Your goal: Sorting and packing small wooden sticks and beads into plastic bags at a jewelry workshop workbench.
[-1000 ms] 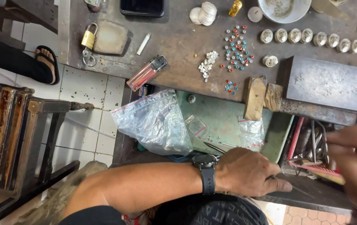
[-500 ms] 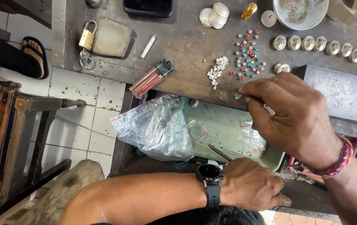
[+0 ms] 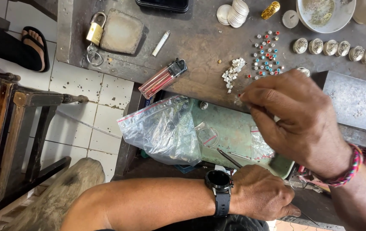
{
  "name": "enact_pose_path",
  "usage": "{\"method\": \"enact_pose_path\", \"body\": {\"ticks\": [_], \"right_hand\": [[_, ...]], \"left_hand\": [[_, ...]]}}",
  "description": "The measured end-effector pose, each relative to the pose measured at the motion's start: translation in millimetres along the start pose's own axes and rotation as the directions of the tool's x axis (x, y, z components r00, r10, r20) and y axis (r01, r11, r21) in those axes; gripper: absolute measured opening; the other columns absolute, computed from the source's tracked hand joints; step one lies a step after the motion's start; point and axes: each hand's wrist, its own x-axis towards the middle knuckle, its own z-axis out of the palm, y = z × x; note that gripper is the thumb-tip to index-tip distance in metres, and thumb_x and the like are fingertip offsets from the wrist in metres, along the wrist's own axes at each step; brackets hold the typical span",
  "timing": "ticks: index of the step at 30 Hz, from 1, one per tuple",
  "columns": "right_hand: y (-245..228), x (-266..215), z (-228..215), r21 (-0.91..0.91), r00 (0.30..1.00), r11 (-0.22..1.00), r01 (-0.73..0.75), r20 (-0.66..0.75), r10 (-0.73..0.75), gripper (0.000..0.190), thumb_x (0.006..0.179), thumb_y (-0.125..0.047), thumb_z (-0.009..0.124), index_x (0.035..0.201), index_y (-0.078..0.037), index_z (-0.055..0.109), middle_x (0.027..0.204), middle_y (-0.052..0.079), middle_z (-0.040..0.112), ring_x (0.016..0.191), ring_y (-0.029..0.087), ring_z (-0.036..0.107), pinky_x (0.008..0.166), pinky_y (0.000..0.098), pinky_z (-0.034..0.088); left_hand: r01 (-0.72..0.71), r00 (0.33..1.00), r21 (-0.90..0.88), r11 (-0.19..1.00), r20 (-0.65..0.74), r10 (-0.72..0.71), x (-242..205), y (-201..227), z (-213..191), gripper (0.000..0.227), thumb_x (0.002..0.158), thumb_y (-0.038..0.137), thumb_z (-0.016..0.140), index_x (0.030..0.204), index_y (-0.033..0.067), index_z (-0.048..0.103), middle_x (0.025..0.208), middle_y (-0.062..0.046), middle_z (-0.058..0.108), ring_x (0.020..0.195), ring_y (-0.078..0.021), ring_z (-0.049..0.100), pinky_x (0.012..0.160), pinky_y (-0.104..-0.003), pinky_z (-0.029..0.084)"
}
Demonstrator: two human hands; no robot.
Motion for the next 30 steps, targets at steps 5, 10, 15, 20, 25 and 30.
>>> {"method": "enact_pose_path", "body": {"ticks": [5,10,15,20,25,30], "right_hand": [[3,6,-5,0.020,0.996,0.997,-0.080,0.043,0.079,0.009,0.079,0.010,0.061,0.084,0.002,0.062,0.080,0.011,0.063,0.077,0.023,0.060,0.072,0.0353,0.045],[5,11,1,0.010,0.994,0.997,-0.078,0.078,0.078,0.010,0.079,0.006,0.065,0.088,0.001,0.062,0.081,0.011,0.057,0.074,0.022,0.055,0.072,0.0339,0.044],[8,10,5,-0.050,0.995,0.995,-0.081,0.056,0.084,0.013,0.081,0.005,0.064,0.089,-0.004,0.068,0.083,0.008,0.060,0.076,0.021,0.057,0.072,0.0332,0.045],[3,14,-2,-0.020,0.997,0.997,-0.072,0.038,0.073,0.011,0.080,0.008,0.064,0.090,0.004,0.065,0.085,0.015,0.064,0.077,0.024,0.062,0.073,0.0354,0.049],[3,12,-4,-0.106,0.997,0.993,-0.053,0.052,0.059,0.004,0.085,0.004,0.062,0.089,0.003,0.063,0.084,0.011,0.063,0.079,0.025,0.060,0.074,0.0351,0.047],[5,11,2,-0.261,0.998,0.965,0.012,0.064,0.005,0.005,0.085,-0.004,0.068,0.090,-0.006,0.066,0.088,0.007,0.063,0.076,0.022,0.059,0.065,0.0323,0.048]], "left_hand": [[0.009,1.000,0.009,1.000,0.011,-0.009,-1,1,0,0.046,0.079,0.043,0.034,0.077,0.0073,0.064,0.074,-0.010,0.066,0.068,-0.0333,0.062,0.049,-0.047,0.045],[0.007,0.999,0.031,1.000,0.033,-0.008,-1,1,-3,0.046,0.080,0.042,0.034,0.077,0.0079,0.065,0.073,-0.010,0.066,0.065,-0.0323,0.062,0.047,-0.046,0.045],[0.002,0.997,0.028,1.000,0.077,-0.005,-2,1,-4,0.048,0.081,0.043,0.031,0.081,0.0081,0.064,0.074,-0.011,0.067,0.065,-0.0334,0.062,0.047,-0.047,0.045],[0.000,0.999,0.023,1.000,0.036,0.000,-4,0,-2,0.046,0.081,0.042,0.033,0.079,0.0081,0.064,0.071,-0.011,0.066,0.062,-0.0337,0.062,0.044,-0.047,0.044],[-0.014,0.999,0.003,1.000,-0.049,0.014,-5,-1,1,0.043,0.081,0.040,0.038,0.075,0.0074,0.064,0.064,-0.012,0.064,0.056,-0.0345,0.059,0.041,-0.047,0.042],[-0.002,1.000,0.009,1.000,0.025,0.002,-6,0,-4,0.045,0.081,0.040,0.036,0.076,0.0064,0.064,0.068,-0.012,0.066,0.061,-0.0340,0.062,0.044,-0.048,0.044]]}}
